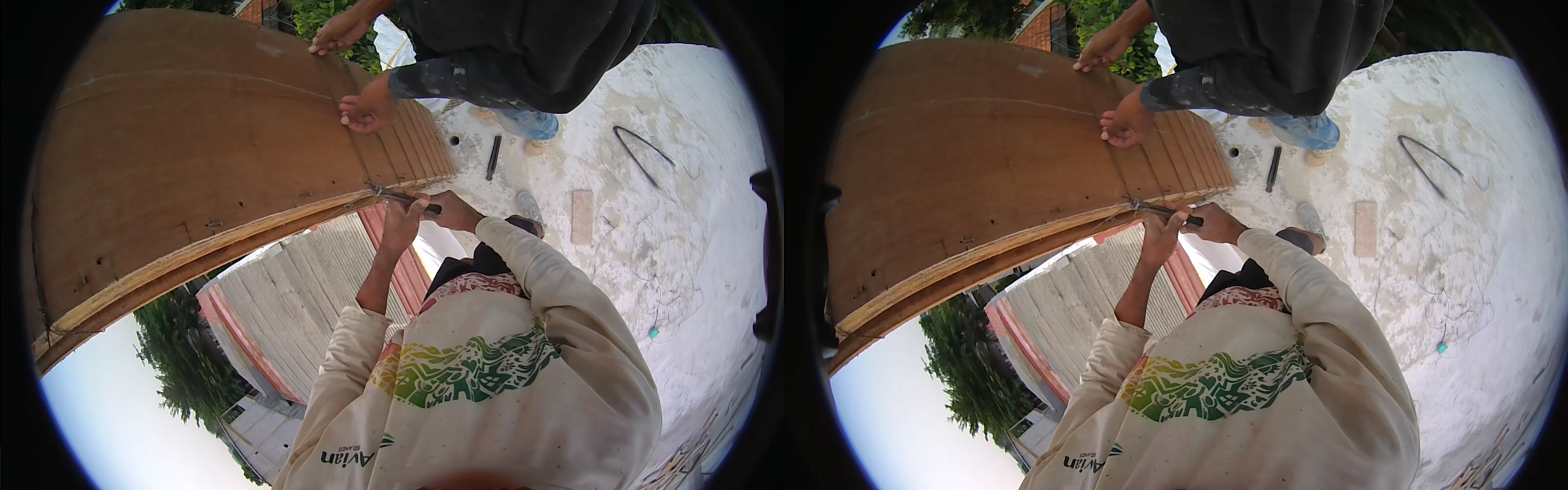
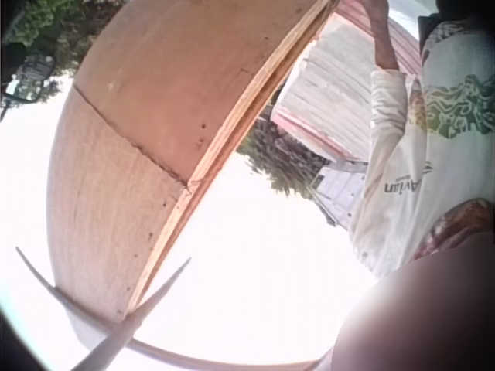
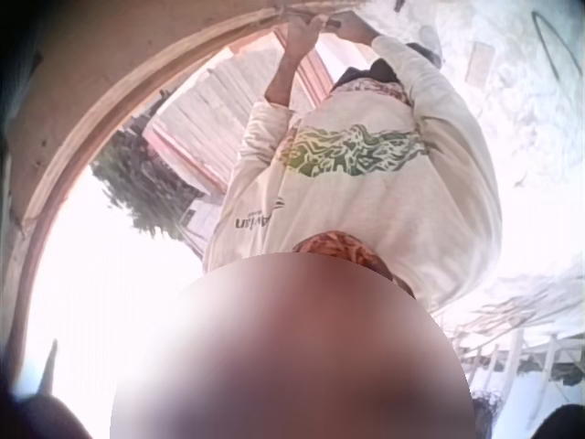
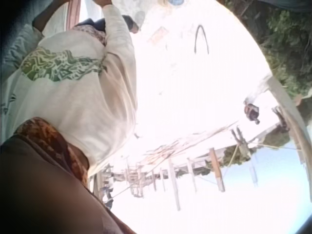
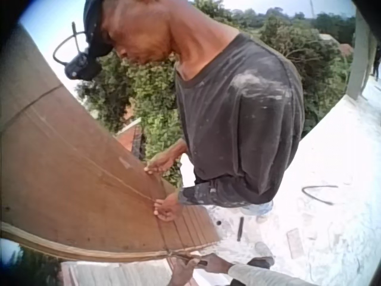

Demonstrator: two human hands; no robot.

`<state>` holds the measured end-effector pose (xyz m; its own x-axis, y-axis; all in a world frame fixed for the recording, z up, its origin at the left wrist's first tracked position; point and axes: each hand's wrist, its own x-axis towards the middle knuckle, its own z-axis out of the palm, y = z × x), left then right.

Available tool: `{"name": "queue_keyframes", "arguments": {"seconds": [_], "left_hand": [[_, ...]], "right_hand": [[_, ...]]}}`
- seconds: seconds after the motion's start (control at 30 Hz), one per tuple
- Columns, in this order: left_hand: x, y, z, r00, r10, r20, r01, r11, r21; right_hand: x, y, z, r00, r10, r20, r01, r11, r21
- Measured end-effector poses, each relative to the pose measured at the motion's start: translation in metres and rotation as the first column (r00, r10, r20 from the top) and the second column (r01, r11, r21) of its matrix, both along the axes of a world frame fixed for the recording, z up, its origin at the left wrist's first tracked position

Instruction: The person secures a large wooden formwork panel to a concrete roof edge using wire and a hammer. They wrap wire around the wood, hammer nails to hold it, and twist wire ends to tighten the fastening. A coworker assists by holding the panel and handing tools.

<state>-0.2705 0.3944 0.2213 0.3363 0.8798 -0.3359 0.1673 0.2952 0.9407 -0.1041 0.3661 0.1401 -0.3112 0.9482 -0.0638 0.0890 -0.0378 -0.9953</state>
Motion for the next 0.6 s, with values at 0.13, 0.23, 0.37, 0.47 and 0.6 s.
{"name": "queue_keyframes", "arguments": {"seconds": [0.13, 0.23, 0.37, 0.47, 0.6], "left_hand": [[0.007, 0.0, 0.005, 0.997, -0.001, -0.082, 0.008, 0.997, 0.081], [0.009, 0.0, 0.007, 0.995, 0.021, -0.095, -0.011, 0.995, 0.098], [0.011, 0.001, 0.003, 0.993, 0.022, -0.114, -0.01, 0.994, 0.104], [0.01, 0.003, 0.001, 0.99, 0.034, -0.137, -0.015, 0.99, 0.141], [0.006, 0.0, 0.015, 0.963, -0.034, -0.269, 0.061, 0.994, 0.093]], "right_hand": [[0.002, 0.008, -0.002, 0.999, 0.01, -0.042, -0.008, 0.999, 0.046], [0.006, 0.012, 0.001, 0.997, 0.037, -0.065, -0.035, 0.999, 0.029], [0.008, 0.018, 0.001, 0.996, 0.084, 0.0, -0.084, 0.996, 0.032], [0.008, 0.018, 0.004, 0.999, 0.023, -0.049, -0.017, 0.994, 0.105], [0.012, 0.001, 0.027, 0.99, 0.132, 0.045, -0.124, 0.981, -0.149]]}}
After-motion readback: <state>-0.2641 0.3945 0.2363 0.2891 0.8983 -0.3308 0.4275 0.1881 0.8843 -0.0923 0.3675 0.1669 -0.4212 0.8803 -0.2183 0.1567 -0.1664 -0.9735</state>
